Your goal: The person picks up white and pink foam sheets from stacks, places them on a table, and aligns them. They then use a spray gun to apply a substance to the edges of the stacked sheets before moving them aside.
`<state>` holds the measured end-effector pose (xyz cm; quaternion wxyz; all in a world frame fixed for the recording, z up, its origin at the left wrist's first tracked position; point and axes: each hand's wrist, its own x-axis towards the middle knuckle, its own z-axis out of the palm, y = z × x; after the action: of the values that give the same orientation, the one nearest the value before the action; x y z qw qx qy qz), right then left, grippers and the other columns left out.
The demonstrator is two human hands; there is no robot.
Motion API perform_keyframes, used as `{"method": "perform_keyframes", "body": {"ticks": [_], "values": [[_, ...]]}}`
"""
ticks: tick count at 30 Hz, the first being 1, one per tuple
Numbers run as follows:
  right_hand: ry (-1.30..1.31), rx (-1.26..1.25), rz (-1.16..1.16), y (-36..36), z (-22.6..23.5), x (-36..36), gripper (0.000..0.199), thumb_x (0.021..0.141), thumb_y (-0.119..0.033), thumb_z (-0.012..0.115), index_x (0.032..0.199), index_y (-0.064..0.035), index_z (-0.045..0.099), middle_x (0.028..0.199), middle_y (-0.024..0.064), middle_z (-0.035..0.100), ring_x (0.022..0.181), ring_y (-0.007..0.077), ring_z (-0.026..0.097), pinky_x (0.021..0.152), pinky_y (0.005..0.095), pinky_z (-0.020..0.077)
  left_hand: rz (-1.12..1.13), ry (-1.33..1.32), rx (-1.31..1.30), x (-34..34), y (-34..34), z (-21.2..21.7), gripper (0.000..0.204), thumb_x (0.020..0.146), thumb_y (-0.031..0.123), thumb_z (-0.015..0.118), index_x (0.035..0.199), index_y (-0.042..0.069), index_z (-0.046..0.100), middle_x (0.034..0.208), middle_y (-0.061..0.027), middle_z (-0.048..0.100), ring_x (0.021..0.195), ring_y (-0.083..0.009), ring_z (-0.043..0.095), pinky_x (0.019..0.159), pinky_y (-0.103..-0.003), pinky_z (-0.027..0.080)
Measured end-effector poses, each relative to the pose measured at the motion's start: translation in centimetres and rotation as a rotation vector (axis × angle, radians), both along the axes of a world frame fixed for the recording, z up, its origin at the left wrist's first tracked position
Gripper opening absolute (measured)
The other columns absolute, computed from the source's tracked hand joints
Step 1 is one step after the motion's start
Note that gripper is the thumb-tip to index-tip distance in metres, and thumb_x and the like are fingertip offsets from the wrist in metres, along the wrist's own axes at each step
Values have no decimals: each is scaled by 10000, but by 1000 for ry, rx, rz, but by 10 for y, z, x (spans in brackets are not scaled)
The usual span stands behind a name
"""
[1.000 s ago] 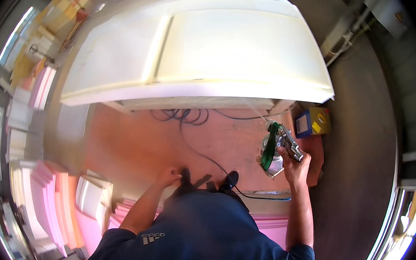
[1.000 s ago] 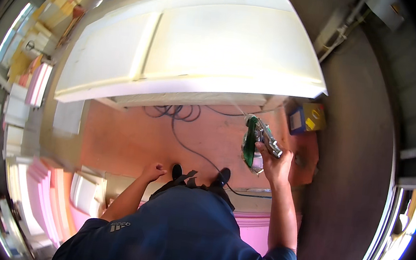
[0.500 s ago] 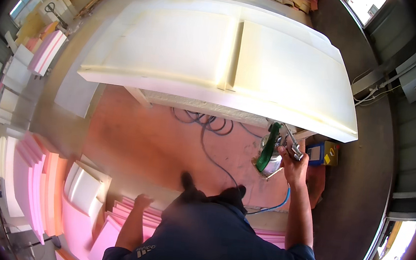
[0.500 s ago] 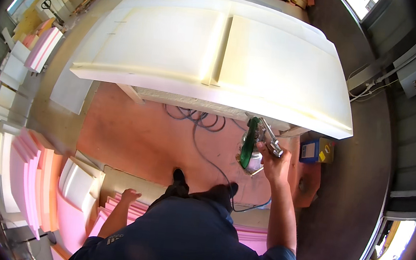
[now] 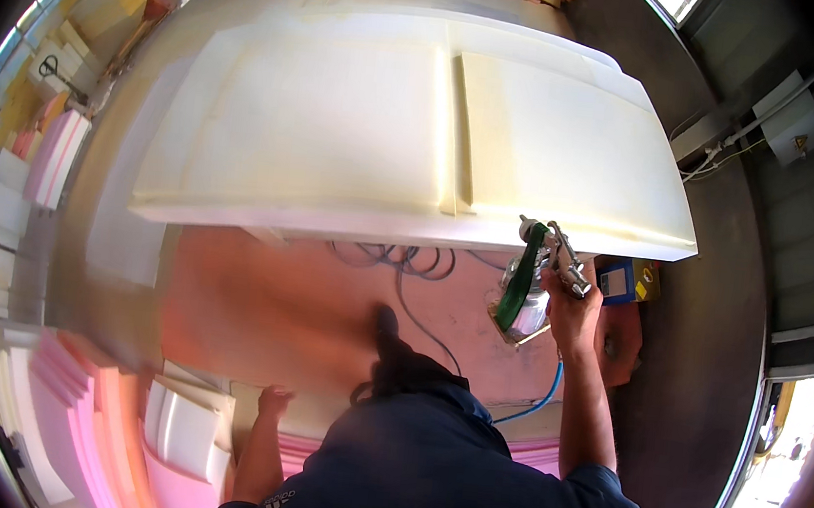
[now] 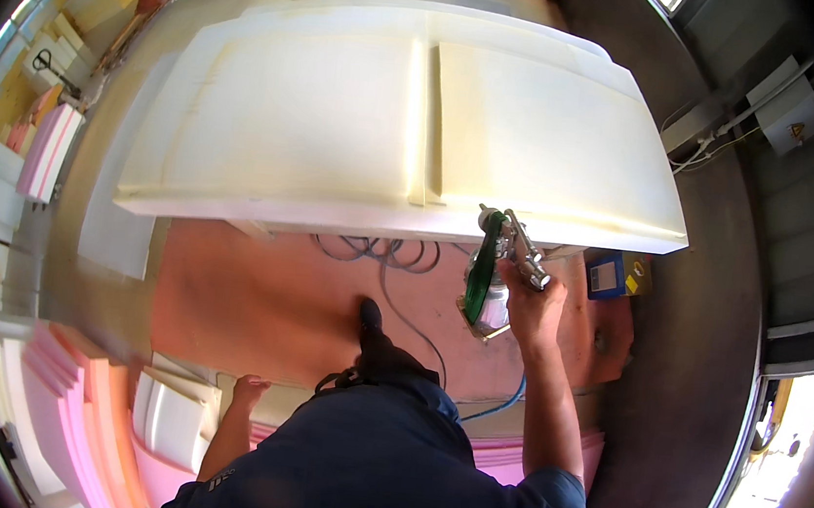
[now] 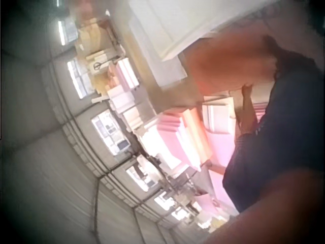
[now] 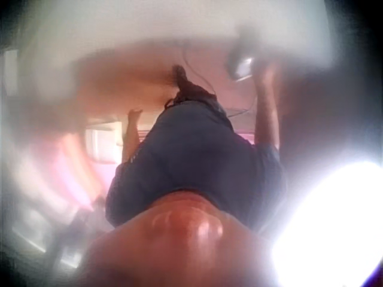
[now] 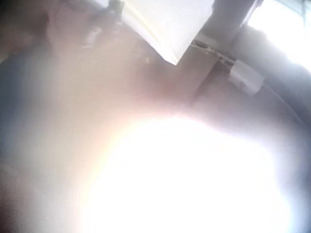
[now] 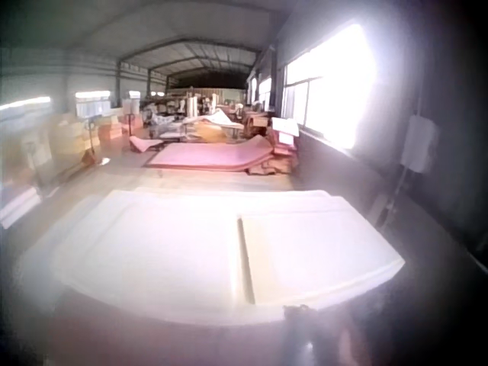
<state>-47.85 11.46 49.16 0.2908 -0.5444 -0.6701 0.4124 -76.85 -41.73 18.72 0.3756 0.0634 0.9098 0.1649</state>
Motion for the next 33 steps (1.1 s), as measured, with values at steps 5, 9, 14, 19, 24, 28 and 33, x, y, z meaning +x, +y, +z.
{"method": "perform_keyframes", "body": {"ticks": [5, 9, 14, 19, 24, 28, 33], "values": [[70, 15, -74, 12, 23, -33, 180, 862, -69, 698, 1017, -15, 623, 671, -15, 614, 496, 23, 482, 436, 210, 357, -106, 60, 43, -74, 51, -23, 385, 715, 229, 830, 981, -19, 701, 910, -161, 731, 885, -238, 705, 784, -336, 548], [65, 26, -174, 18, 42, -56, 115, 868, -107, 713, 837, -1, 682, 635, -14, 611, 493, 35, 491, 444, 222, 362, -462, 79, -57, -126, 104, -11, 403, 714, 262, 824, 974, -22, 704, 892, -167, 726, 853, -256, 699, 776, -355, 545], [145, 96, -217, 23, 49, -91, 121, 865, -115, 721, 850, 4, 701, 615, -31, 591, 513, 34, 483, 464, 226, 358, -444, 195, 1, -186, 86, -69, 465, 730, 328, 809, 1022, -18, 705, 969, -180, 715, 884, -284, 685, 801, -383, 538], [49, 111, -228, 9, 50, -131, 156, 839, -73, 728, 974, 5, 715, 623, -64, 557, 564, 23, 460, 496, 227, 362, -367, 39, 81, -208, 139, -7, 514, 741, 357, 807, 1066, -25, 697, 1019, -191, 709, 958, -291, 685, 833, -378, 534], [30, 173, -195, -27, 55, -189, 94, 838, -99, 730, 866, -9, 719, 554, -37, 543, 503, 33, 465, 462, 244, 357, -383, -27, 133, -266, 124, 13, 524, 741, 366, 801, 1080, -20, 695, 1040, -197, 706, 974, -299, 684, 840, -385, 534], [57, 117, -212, -69, 64, -274, 173, 859, -119, 715, 718, -29, 672, 552, -26, 560, 460, 46, 470, 431, 237, 333, -407, -21, 76, -352, 50, -35, 536, 724, 378, 803, 1075, -14, 699, 1047, -202, 702, 981, -308, 682, 851, -384, 533], [62, 107, -180, -113, 67, -352, 133, 866, -85, 702, 755, -23, 664, 586, -14, 573, 468, 45, 466, 429, 231, 349, -424, 69, -50, -435, -33, -21, 549, 700, 385, 818, 1071, -3, 702, 1042, -184, 708, 987, -301, 681, 859, -373, 530]]}}
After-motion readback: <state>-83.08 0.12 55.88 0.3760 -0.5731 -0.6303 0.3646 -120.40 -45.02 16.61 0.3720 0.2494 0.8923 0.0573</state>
